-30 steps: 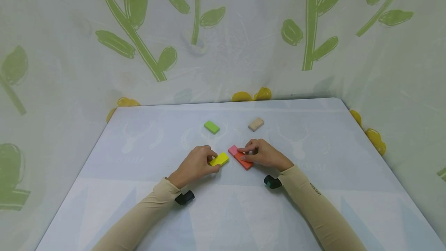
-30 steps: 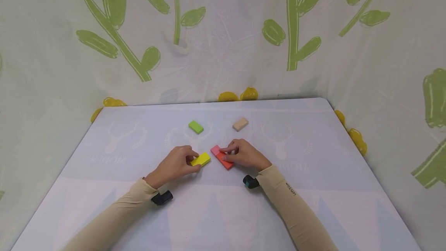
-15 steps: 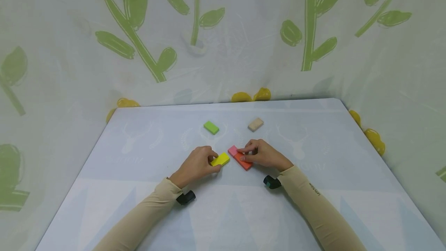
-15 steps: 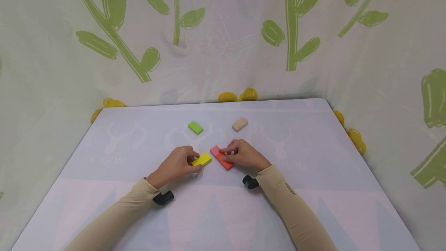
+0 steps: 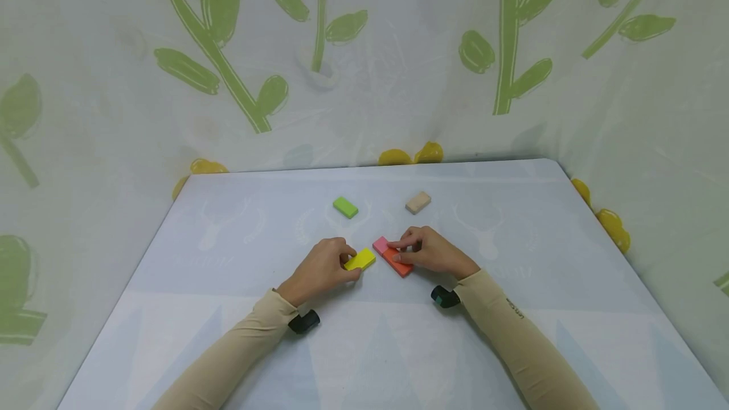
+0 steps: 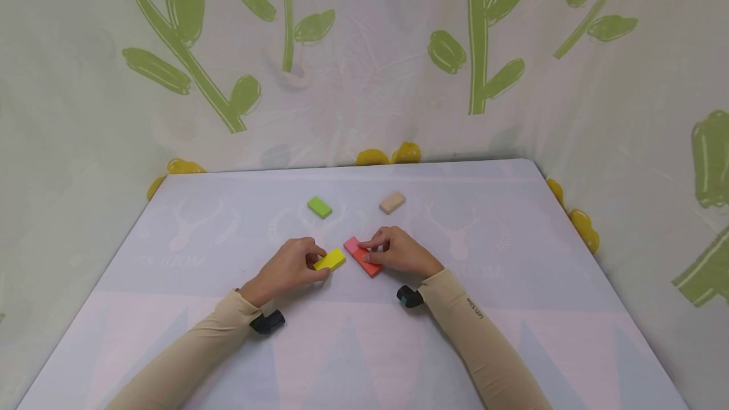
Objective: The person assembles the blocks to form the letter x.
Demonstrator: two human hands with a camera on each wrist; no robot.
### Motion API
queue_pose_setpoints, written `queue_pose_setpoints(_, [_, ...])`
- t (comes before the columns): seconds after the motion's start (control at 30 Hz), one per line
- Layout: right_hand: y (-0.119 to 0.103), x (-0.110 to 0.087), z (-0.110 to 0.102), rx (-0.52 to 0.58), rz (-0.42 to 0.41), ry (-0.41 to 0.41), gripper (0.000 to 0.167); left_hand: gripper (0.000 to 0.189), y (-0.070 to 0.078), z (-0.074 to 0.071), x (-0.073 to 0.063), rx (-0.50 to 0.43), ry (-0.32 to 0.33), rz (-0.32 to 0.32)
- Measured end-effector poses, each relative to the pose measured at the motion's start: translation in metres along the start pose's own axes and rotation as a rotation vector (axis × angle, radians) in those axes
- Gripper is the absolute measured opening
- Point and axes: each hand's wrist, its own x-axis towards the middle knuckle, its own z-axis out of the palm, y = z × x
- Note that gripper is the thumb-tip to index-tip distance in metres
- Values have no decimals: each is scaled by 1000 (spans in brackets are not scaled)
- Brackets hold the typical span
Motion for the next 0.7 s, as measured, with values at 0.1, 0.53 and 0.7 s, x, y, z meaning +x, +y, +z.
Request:
queue_pose_setpoints(0.1, [0, 0, 0, -2, 13, 3, 35, 30, 0, 0, 1, 3, -10, -11])
queue_pose_setpoints(0.53, [0, 1, 0, -12, -13, 0, 36, 31, 4, -2, 4, 16, -36, -38])
queue_pose_setpoints(0.7, [1, 1, 0, -5, -17, -1, 36, 31, 5, -2, 5, 26, -35, -24])
